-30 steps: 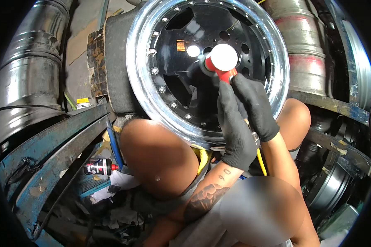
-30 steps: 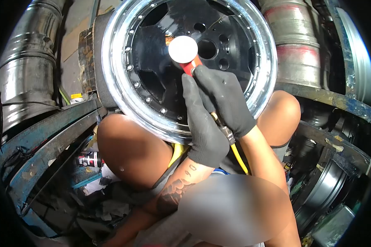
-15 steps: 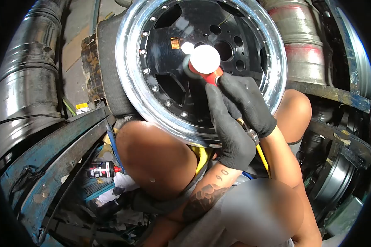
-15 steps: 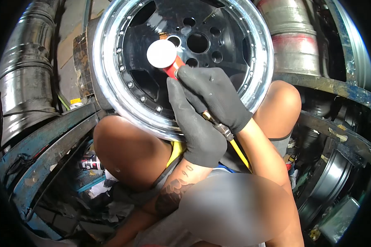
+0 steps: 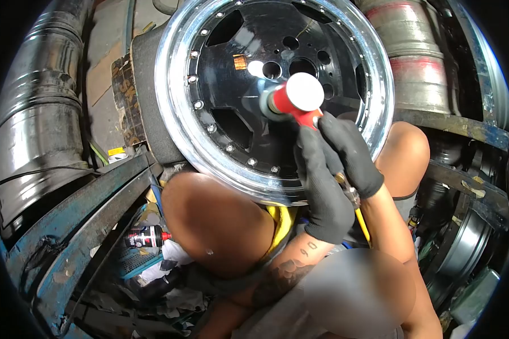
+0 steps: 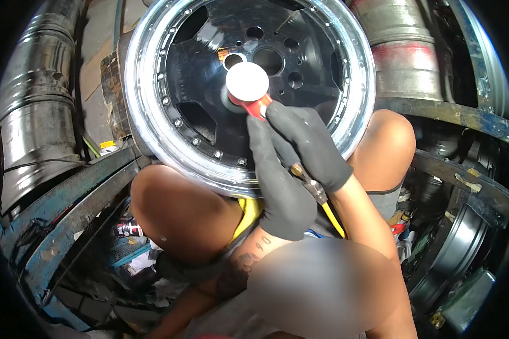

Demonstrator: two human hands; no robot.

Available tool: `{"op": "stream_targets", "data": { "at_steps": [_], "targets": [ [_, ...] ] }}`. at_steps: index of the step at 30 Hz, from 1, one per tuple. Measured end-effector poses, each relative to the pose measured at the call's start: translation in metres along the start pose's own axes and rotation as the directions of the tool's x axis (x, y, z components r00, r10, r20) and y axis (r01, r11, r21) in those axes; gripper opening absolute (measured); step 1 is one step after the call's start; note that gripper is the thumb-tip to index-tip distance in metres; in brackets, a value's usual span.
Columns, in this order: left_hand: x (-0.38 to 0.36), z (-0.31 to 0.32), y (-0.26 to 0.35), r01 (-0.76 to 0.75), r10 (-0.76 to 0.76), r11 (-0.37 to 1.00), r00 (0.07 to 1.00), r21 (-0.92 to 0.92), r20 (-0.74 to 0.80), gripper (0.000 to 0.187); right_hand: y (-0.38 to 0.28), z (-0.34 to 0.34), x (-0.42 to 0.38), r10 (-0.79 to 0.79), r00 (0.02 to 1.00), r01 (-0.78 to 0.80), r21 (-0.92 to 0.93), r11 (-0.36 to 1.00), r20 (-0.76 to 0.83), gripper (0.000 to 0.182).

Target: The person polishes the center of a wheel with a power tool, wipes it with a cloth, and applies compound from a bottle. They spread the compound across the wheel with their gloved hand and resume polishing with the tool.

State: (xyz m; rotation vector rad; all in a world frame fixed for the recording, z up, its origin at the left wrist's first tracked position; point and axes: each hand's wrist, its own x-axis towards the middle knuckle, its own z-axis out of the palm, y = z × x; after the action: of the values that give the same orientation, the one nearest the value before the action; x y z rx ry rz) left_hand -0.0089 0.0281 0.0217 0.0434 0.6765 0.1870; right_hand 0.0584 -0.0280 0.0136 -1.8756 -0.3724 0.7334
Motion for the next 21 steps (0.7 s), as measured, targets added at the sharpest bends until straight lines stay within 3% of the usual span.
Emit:
{"op": "stream_targets", "data": {
  "at_steps": [2, 4, 5, 7, 9, 11, 15, 19, 20, 21],
  "targets": [
    [0.004, -0.004, 0.007, -0.083, 0.078, 0.996, 0.992, 0.039, 0.103, 0.049, -0.008, 0.01, 0.01, -0.083, 0.997, 0.083, 0.011, 0.996, -0.005, 0.027],
    [0.006, 0.001, 0.014, -0.107, 0.105, 0.994, 0.992, 0.018, 0.064, 0.049, -0.012, 0.019, 0.025, 0.104, 0.994, -0.107, 0.281, 0.954, 0.026, 0.029],
    [0.006, 0.003, 0.017, -0.119, 0.119, 0.993, 0.992, 0.008, 0.045, 0.049, -0.007, 0.018, 0.026, -0.068, 0.998, 0.066, 0.084, 0.994, 0.017, 0.031],
    [0.011, 0.003, 0.012, -0.111, 0.117, 0.993, 0.985, 0.048, -0.125, 0.049, -0.001, 0.014, 0.026, -0.388, 0.917, 0.399, -0.3, 0.867, 0.098, 0.035],
    [0.0, -0.005, 0.004, -0.048, 0.045, 0.997, 0.997, -0.052, -0.059, 0.046, -0.006, 0.012, 0.011, -0.069, 0.995, 0.069, 0.006, 0.998, 0.071, 0.034],
    [-0.007, -0.011, -0.008, -0.007, 0.004, 0.998, 0.999, -0.057, -0.046, 0.046, -0.01, 0.0, -0.003, 0.121, 0.987, -0.13, 0.09, 0.987, 0.105, 0.033],
    [-0.016, -0.006, -0.013, 0.058, -0.058, 0.998, 0.997, -0.001, -0.058, 0.042, -0.009, -0.007, -0.021, 0.242, 0.969, -0.246, 0.133, 0.96, 0.042, 0.032],
    [-0.005, -0.01, -0.017, 0.046, -0.048, 0.998, 0.998, -0.053, -0.048, 0.041, 0.006, -0.012, -0.012, -0.162, 0.985, 0.169, -0.159, 0.973, 0.056, 0.024],
    [-0.002, -0.01, -0.013, 0.028, -0.029, 0.998, 0.999, -0.058, -0.016, 0.042, 0.025, -0.007, -0.002, -0.638, 0.767, 0.602, -0.428, 0.674, 0.073, 0.026],
    [0.001, -0.01, -0.008, -0.02, 0.022, 0.999, 0.999, -0.04, 0.047, 0.042, 0.021, -0.006, 0.005, -0.541, 0.836, 0.532, -0.37, 0.761, 0.089, 0.027]
  ]
}}
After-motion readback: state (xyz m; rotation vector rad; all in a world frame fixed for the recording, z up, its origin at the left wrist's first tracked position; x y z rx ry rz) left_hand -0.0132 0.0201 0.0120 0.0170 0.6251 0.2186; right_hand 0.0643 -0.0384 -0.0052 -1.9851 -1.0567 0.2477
